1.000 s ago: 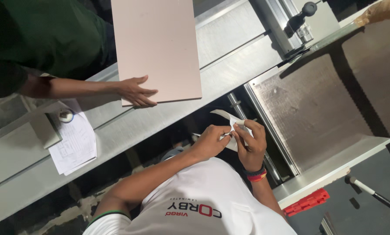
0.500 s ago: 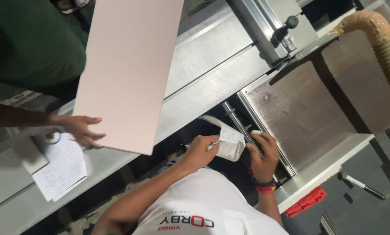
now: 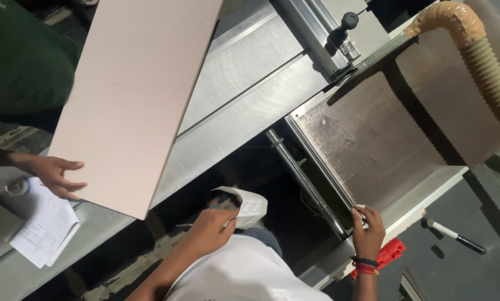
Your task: The person repeatedly peels small adhesive labels from a white sheet and places them onto large light-colored panels. A coworker assists by positioning and moving the panels on a metal workbench. The person handles the label sheet and panels throughout the clip.
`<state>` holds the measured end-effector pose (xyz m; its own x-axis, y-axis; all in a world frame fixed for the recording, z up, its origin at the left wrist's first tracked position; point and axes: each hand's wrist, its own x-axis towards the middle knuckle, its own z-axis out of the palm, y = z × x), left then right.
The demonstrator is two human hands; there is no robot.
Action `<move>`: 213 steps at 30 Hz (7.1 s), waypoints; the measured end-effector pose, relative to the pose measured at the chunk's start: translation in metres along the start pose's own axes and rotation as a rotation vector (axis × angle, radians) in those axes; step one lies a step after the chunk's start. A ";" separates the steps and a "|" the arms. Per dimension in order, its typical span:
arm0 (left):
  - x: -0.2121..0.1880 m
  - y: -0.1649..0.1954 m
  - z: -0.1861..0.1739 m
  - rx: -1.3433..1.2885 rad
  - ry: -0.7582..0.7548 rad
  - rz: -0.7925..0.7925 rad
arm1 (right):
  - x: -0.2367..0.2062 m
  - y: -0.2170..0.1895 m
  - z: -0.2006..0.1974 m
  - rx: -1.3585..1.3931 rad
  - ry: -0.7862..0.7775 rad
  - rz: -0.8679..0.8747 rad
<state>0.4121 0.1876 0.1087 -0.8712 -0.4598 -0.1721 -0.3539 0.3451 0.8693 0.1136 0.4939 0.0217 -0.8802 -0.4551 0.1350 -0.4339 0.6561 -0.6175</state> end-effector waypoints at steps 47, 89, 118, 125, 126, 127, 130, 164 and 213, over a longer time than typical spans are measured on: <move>-0.261 -0.096 -0.059 0.081 -0.137 0.258 | -0.274 -0.074 0.059 -0.186 0.258 0.447; -0.252 -0.087 -0.060 0.153 -0.124 0.425 | -0.273 -0.083 0.059 -0.191 0.279 0.426; -0.246 -0.090 -0.062 0.115 -0.146 0.459 | -0.274 -0.082 0.060 -0.187 0.282 0.427; -0.246 -0.090 -0.062 0.141 -0.172 0.433 | -0.274 -0.081 0.059 -0.188 0.282 0.437; -0.245 -0.090 -0.061 0.143 -0.171 0.443 | -0.274 -0.081 0.059 -0.191 0.281 0.434; -0.245 -0.091 -0.061 0.141 -0.150 0.469 | -0.274 -0.081 0.059 -0.195 0.280 0.433; -0.244 -0.092 -0.060 0.147 -0.128 0.499 | -0.273 -0.081 0.058 -0.209 0.285 0.421; -0.241 -0.090 -0.064 0.142 -0.179 0.446 | -0.273 -0.083 0.058 -0.215 0.294 0.414; -0.241 -0.084 -0.070 0.213 -0.218 0.402 | -0.277 -0.086 0.055 -0.236 0.287 0.424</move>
<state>0.6759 0.2125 0.1096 -0.9956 -0.0820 0.0444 -0.0172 0.6296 0.7767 0.4051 0.5301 -0.0049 -0.9896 0.0381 0.1391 -0.0334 0.8776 -0.4782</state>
